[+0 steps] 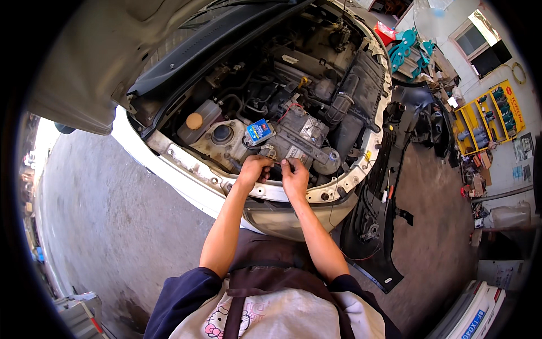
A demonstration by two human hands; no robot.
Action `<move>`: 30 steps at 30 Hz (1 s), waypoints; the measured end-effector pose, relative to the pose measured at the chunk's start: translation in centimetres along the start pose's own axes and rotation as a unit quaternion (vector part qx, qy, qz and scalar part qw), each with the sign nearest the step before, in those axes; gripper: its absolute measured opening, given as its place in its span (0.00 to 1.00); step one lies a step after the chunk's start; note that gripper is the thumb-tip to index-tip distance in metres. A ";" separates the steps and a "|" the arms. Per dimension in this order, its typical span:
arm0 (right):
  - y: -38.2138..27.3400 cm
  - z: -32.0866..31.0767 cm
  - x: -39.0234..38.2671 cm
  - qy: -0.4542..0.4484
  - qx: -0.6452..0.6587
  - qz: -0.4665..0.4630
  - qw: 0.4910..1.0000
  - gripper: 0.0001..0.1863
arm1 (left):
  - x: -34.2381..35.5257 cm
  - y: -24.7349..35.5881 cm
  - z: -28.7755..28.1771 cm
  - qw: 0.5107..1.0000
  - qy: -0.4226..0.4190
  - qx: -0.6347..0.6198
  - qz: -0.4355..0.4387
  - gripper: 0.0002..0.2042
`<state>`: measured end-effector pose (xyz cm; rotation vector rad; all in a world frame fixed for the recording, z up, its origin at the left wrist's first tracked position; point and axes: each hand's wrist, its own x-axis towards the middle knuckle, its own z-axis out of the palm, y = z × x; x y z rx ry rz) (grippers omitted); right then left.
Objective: The person works on a car's electrical system with the hood open, connecting wires to the battery terminals and manipulating a small component near the engine. They handle wires and a small black part, making adjustments to the connections.
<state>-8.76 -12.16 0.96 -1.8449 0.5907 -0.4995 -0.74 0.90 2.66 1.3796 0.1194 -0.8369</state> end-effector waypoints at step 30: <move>0.4 0.4 1.4 -0.072 -0.018 0.026 0.997 0.12 | -0.3 -1.7 -0.2 0.976 0.102 0.102 0.165 0.10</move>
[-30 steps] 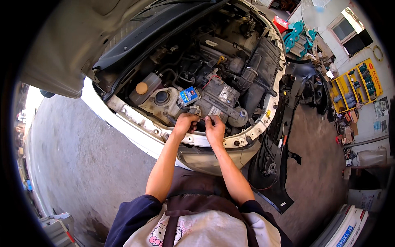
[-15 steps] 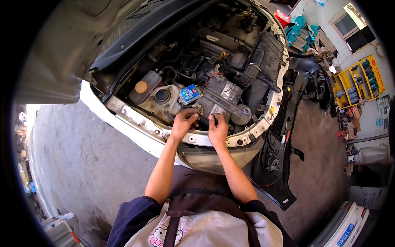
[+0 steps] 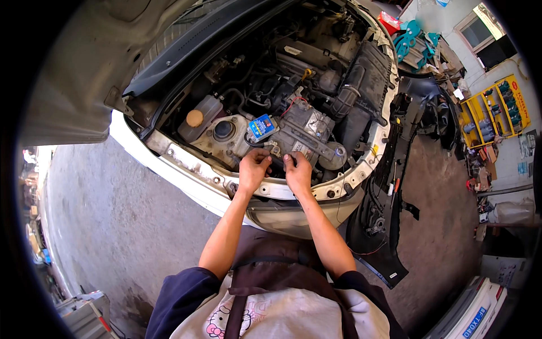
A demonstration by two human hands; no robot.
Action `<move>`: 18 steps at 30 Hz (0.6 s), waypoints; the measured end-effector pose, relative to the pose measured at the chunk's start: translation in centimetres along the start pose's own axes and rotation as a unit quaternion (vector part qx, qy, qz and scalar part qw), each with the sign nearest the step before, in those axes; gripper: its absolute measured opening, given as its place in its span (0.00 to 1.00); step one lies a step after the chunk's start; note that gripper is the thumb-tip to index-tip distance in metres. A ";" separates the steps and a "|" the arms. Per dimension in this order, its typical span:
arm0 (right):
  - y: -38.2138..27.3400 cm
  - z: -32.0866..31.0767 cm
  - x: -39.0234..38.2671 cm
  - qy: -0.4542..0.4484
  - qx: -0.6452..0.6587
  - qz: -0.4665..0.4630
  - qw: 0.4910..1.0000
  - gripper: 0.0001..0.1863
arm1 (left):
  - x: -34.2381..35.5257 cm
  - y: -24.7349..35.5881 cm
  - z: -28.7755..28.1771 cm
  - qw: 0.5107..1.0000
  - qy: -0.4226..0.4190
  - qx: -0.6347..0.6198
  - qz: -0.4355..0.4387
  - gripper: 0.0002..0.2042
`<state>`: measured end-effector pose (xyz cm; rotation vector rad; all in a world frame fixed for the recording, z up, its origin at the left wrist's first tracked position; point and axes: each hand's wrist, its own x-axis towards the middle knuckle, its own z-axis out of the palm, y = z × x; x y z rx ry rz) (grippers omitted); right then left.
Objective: The person works on a car's electrical system with the hood open, connecting wires to the battery terminals and manipulating a small component near the engine. They handle wires and a small black part, making adjustments to the connections.
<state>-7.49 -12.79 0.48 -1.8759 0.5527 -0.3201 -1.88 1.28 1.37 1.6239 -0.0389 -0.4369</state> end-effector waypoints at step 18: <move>-0.3 -0.3 -0.6 -0.049 0.130 0.031 0.990 0.11 | 0.3 0.8 1.2 0.993 -0.067 -0.048 -0.088 0.06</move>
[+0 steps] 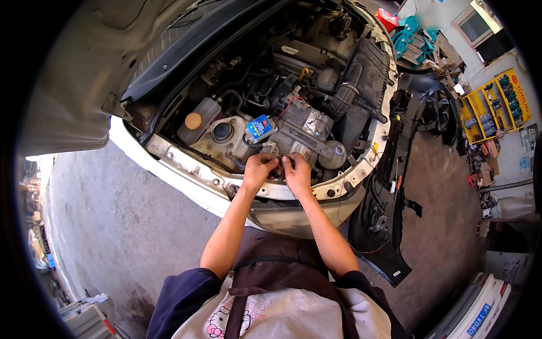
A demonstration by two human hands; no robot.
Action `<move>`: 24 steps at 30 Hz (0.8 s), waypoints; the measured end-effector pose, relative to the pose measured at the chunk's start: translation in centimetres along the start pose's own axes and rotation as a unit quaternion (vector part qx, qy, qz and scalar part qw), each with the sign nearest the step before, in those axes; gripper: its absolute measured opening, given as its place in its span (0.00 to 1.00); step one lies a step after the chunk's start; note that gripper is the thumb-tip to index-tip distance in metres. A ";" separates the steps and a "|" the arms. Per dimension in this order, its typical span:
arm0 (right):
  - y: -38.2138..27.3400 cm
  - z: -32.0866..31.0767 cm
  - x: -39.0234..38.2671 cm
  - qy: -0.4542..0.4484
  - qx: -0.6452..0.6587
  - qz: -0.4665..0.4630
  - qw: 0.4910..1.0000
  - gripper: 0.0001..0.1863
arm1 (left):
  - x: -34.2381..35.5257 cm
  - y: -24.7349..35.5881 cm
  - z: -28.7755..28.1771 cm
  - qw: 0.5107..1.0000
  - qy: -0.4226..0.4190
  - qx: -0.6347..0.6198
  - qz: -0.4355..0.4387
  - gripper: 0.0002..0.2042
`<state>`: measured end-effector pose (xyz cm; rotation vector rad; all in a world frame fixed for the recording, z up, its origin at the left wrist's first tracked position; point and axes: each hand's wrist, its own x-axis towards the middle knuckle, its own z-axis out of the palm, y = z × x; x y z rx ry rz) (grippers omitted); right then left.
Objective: The person works on a car's electrical system with the hood open, connecting wires to the battery terminals and manipulating a small component near the engine. They handle wires and a small black part, making adjustments to the connections.
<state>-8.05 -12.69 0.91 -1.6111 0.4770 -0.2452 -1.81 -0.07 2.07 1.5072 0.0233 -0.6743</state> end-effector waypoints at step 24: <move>0.3 0.4 -0.3 0.017 -0.199 -0.121 0.972 0.09 | 0.3 -0.1 -0.1 0.996 0.061 0.067 0.012 0.13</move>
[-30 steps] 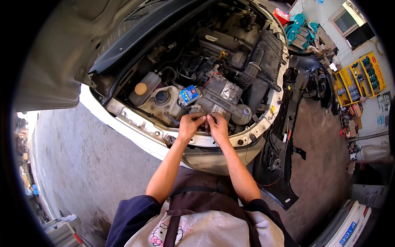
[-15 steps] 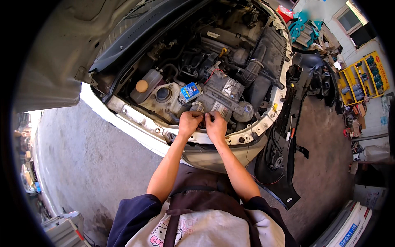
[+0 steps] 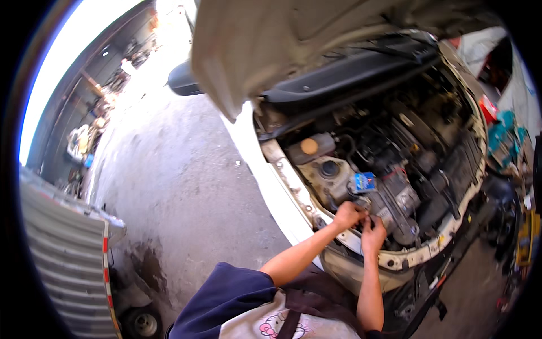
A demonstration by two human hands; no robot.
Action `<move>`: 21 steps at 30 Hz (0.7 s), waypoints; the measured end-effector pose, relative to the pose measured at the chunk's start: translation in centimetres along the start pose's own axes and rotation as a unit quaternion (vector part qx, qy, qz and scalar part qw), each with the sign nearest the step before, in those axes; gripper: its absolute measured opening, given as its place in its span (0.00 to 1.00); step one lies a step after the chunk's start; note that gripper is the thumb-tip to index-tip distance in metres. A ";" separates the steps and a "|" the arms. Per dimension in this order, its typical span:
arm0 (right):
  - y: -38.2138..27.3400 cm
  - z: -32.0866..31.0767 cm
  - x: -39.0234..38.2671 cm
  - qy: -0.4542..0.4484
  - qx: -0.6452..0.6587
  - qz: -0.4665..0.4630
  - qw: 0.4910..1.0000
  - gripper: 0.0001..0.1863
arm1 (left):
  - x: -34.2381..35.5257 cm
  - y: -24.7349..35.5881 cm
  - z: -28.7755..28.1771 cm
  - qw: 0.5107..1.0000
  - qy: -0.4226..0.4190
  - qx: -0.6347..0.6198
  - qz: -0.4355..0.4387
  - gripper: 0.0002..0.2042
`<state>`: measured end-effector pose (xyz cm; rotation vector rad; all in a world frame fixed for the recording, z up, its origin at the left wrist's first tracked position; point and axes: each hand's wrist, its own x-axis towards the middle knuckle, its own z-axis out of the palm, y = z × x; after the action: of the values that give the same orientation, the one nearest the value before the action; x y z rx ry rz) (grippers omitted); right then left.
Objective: The person works on a car's electrical system with the hood open, connecting wires to the battery terminals and manipulating a small component near the engine. They handle wires and a small black part, making adjustments to the connections.
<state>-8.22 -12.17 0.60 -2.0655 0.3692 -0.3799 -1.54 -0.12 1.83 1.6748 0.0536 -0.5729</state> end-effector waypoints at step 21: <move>-6.4 -7.5 4.0 -0.266 -0.129 -0.257 0.920 0.07 | -3.1 2.1 -3.2 0.970 -0.224 -0.095 0.014 0.09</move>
<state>-7.00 -16.49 10.20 -2.4075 -0.4874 -0.0603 -2.38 3.37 5.25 1.3270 -0.2359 -0.8835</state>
